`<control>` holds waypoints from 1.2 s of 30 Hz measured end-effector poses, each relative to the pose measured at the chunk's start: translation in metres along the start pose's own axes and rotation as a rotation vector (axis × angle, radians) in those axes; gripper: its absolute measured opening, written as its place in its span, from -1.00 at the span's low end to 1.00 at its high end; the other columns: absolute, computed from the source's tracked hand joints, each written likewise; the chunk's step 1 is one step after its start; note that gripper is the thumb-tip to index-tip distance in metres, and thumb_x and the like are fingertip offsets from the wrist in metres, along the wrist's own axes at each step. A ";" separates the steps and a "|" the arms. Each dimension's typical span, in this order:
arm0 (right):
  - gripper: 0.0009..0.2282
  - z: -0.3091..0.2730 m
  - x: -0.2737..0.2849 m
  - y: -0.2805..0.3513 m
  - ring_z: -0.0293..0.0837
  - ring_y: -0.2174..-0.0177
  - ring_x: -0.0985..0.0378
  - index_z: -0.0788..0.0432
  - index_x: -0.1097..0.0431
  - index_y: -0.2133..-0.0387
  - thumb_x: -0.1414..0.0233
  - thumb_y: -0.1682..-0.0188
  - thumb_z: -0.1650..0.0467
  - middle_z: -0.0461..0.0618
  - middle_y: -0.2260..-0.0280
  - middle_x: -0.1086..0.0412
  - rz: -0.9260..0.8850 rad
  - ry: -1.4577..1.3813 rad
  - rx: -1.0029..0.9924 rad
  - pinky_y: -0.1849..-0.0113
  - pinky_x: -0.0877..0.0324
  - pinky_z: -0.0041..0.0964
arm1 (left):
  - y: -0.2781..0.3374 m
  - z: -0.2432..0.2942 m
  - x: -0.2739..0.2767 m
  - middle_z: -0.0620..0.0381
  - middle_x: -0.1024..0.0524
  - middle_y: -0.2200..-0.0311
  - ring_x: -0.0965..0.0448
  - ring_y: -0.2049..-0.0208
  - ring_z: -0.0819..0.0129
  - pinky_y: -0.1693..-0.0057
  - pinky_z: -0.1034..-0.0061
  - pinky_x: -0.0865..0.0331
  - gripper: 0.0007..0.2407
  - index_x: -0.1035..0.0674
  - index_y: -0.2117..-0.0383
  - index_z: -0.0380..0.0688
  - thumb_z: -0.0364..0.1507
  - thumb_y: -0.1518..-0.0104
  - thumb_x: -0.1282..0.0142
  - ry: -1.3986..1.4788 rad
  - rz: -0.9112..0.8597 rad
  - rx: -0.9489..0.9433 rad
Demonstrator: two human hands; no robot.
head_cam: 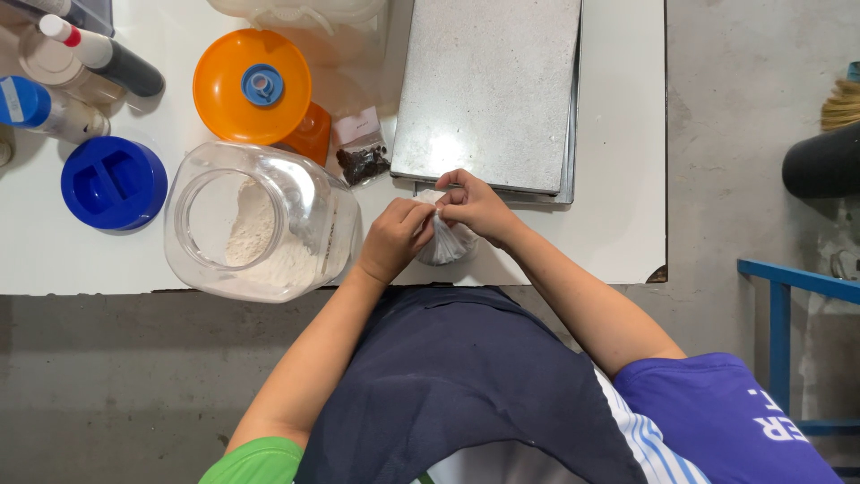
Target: Pouring flour from a small plastic bag into a storage container and checking ingredient bins in a bakery kitchen.
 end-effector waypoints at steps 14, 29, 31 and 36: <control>-0.68 -0.050 -0.016 0.004 -0.33 0.49 -0.40 0.19 -0.26 0.11 -0.20 0.10 0.44 -0.11 0.53 -0.39 0.127 0.646 0.203 0.37 -0.36 -0.42 | -0.010 0.005 -0.012 0.09 -0.44 0.50 -0.49 0.41 0.22 0.25 0.37 -0.44 -0.87 -0.48 0.47 -0.19 -0.50 0.02 -0.23 -0.337 -0.151 -0.204; -0.81 -0.045 -0.036 0.017 -0.27 0.47 -0.34 0.20 -0.23 0.13 -0.01 -0.01 0.53 -0.09 0.47 -0.30 0.037 0.696 0.400 0.37 -0.35 -0.35 | 0.006 -0.004 0.002 0.07 -0.50 0.43 -0.54 0.34 0.19 0.19 0.35 -0.48 -0.90 -0.56 0.35 -0.20 -0.51 -0.05 -0.21 -0.109 -0.036 -0.029; -0.81 -0.049 -0.036 0.017 -0.27 0.46 -0.34 0.20 -0.23 0.13 -0.02 -0.01 0.53 -0.09 0.45 -0.31 0.018 0.699 0.432 0.36 -0.35 -0.34 | 0.007 -0.014 0.002 0.07 -0.52 0.41 -0.55 0.34 0.20 0.19 0.36 -0.48 -0.91 -0.57 0.34 -0.20 -0.52 -0.07 -0.20 -0.022 -0.002 0.053; -0.79 -0.054 -0.037 0.019 -0.28 0.48 -0.33 0.20 -0.21 0.13 -0.02 0.00 0.53 -0.10 0.50 -0.29 0.034 0.690 0.386 0.38 -0.34 -0.36 | -0.006 0.003 0.009 0.09 -0.49 0.43 -0.54 0.32 0.19 0.19 0.35 -0.47 -0.91 -0.55 0.38 -0.19 -0.51 -0.06 -0.22 -0.178 -0.016 -0.027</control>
Point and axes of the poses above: each hand's wrist, its own y-axis away from the middle knuckle, its own x-axis out of the back of the hand, z = x × y, the point moved 9 cm from there along -y, towards the middle knuckle
